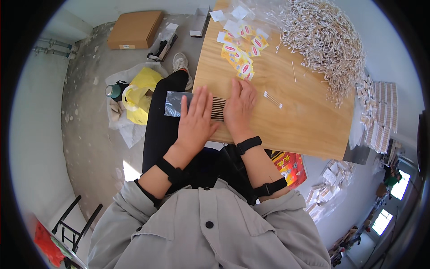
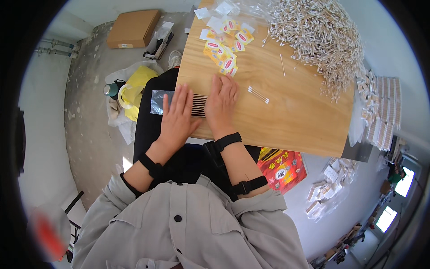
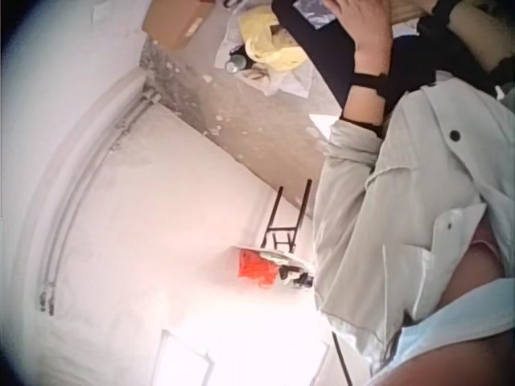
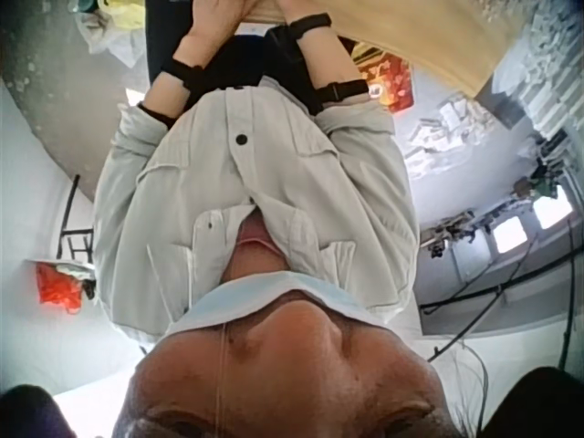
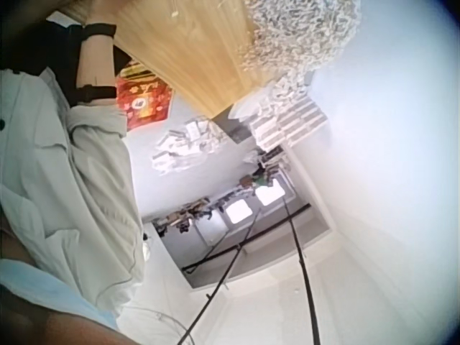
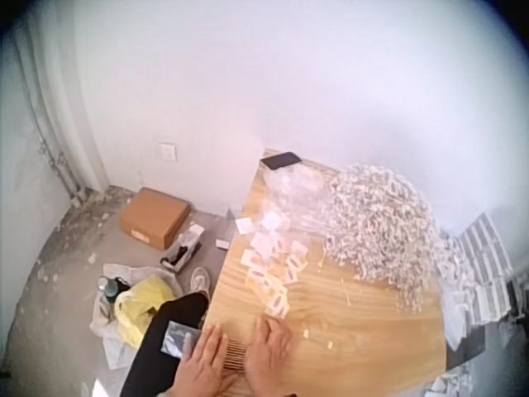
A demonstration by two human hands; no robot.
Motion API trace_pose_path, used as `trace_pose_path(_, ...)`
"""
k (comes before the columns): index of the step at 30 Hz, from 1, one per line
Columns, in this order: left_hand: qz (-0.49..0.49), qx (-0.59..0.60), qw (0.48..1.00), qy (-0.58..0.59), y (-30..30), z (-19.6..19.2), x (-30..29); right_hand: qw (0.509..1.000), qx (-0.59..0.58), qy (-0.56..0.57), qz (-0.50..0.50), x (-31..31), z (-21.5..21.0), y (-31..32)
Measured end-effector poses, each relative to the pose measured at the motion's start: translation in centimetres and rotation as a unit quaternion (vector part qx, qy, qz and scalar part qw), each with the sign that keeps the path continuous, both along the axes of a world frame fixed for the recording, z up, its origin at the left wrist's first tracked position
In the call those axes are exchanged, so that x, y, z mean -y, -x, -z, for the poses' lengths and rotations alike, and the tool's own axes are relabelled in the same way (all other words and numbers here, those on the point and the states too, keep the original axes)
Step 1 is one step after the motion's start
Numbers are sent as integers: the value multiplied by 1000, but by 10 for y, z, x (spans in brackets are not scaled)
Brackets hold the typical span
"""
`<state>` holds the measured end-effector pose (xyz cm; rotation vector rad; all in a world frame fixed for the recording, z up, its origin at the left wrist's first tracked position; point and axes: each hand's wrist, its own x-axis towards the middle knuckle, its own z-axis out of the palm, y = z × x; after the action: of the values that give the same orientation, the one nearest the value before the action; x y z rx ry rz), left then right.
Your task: The person sits on the floor and manually assembles cotton swabs into small plastic packets. They gather a handful of swabs from a large pile, align them, place them into a clear plastic wrapper, and seal the packet. The process is repeated continuously throughout the video.
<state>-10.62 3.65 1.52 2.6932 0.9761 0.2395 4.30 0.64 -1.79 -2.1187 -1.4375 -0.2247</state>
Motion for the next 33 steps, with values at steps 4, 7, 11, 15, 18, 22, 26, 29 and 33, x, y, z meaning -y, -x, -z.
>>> trace_pose_path(4, -15, 23, 1000, 8, 0, -6, -11, 1000, 2, 6, -1, 0, -1, -1)
trace_pose_path(7, 4, 4, 1000, -8, 1, -3, -8, 1000, 1, 1, 1, -1, 0, 0)
trace_pose_path(11, 28, -26, 999, -20, -2, 1, 14, 1000, -4, -3, 5, 0, -2, 1)
trace_pose_path(15, 25, -54, 998, 6, -3, 7, 21, 1000, 4, 3, 13, 1, 1, 2)
trace_pose_path(18, 23, -60, 998, 4, -4, 10, 22, 1000, 0, -6, 0, 0, 3, 0)
trace_pose_path(22, 12, -95, 995, 12, -7, 1, 22, 1000, -9, -5, 12, 2, 1, -1)
trace_pose_path(26, 14, -62, 998, 31, -5, 0, 22, 996, -78, -44, 21, 5, 4, 0)
trace_pose_path(29, 15, -50, 998, 33, -4, 5, 22, 924, -349, -146, 52, 16, -1, 2)
trace_pose_path(33, 21, -25, 999, 36, -3, 9, 21, 727, -624, -286, 25, 23, -2, 19)
